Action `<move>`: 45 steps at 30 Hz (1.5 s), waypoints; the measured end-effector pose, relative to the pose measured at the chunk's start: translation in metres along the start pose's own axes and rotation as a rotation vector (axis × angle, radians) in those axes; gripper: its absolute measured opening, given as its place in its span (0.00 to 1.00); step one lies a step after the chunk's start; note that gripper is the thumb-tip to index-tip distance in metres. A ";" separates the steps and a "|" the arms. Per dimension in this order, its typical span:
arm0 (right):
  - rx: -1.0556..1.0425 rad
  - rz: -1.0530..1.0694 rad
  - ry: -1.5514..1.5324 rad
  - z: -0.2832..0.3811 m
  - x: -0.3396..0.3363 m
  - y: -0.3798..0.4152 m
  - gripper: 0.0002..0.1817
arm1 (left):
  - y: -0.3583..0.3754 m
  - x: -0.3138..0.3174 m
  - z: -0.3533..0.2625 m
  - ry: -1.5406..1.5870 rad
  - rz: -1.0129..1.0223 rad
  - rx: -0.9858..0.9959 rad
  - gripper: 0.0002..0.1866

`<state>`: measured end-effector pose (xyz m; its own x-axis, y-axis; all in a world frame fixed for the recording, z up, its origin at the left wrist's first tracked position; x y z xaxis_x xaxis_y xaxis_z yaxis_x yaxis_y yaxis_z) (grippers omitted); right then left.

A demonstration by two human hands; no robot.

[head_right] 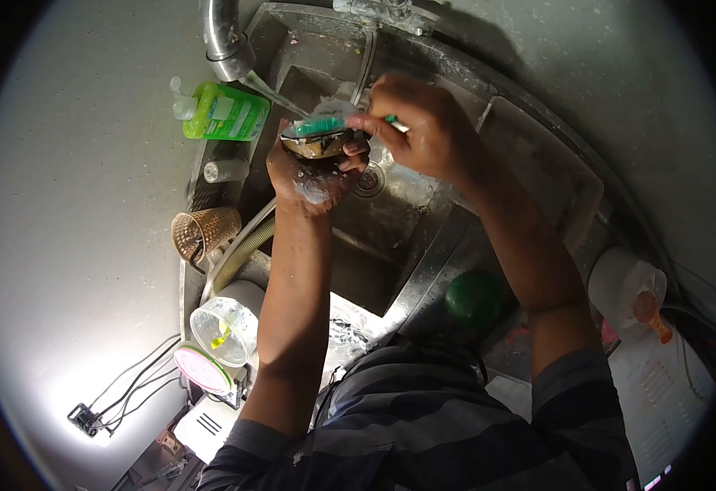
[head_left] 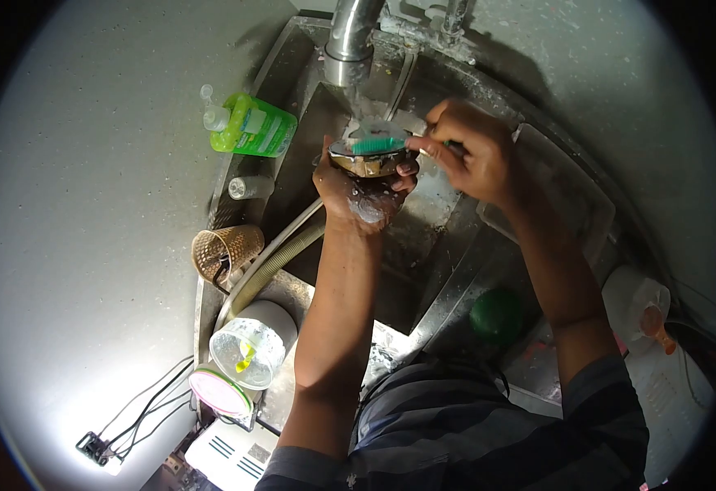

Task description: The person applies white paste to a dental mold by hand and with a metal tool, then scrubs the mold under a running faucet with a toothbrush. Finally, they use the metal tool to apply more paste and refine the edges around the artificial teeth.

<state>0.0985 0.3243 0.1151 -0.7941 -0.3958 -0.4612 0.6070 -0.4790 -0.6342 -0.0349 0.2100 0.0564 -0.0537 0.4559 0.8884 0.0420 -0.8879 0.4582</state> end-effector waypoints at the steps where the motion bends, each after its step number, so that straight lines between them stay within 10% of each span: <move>1: -0.003 0.025 -0.016 -0.001 0.004 0.005 0.16 | 0.002 -0.001 -0.001 0.002 -0.005 0.001 0.42; 22: 0.062 -0.003 -0.014 0.000 0.000 0.006 0.15 | -0.003 -0.006 0.013 -0.214 -0.208 0.167 0.38; 36: 0.099 0.059 -0.028 0.015 0.006 0.027 0.15 | 0.003 -0.032 0.003 -0.588 -0.214 1.037 0.32; 37: 0.132 0.009 -0.021 0.005 0.003 0.026 0.15 | 0.005 -0.056 0.001 -1.230 -0.224 1.227 0.35; 41: 0.114 -0.014 -0.067 0.013 0.007 0.023 0.15 | 0.012 -0.063 0.005 -1.977 -0.150 1.703 0.32; 45: 0.087 -0.027 -0.066 0.022 0.009 0.017 0.15 | 0.013 -0.060 0.009 -1.965 -0.038 1.750 0.32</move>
<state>0.1025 0.2955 0.1141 -0.8082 -0.4314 -0.4009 0.5881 -0.5549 -0.5884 -0.0219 0.1713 0.0090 0.3088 0.8330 -0.4590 0.4010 -0.5516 -0.7313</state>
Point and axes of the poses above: each hand's wrist, its own y-axis away from the middle knuckle, its own x-axis out of the palm, z = x × y, the point moved 4 cm from there along -y, towards the middle knuckle, and after that the axes turned 4 degrees about y, right-handed, at the moved point
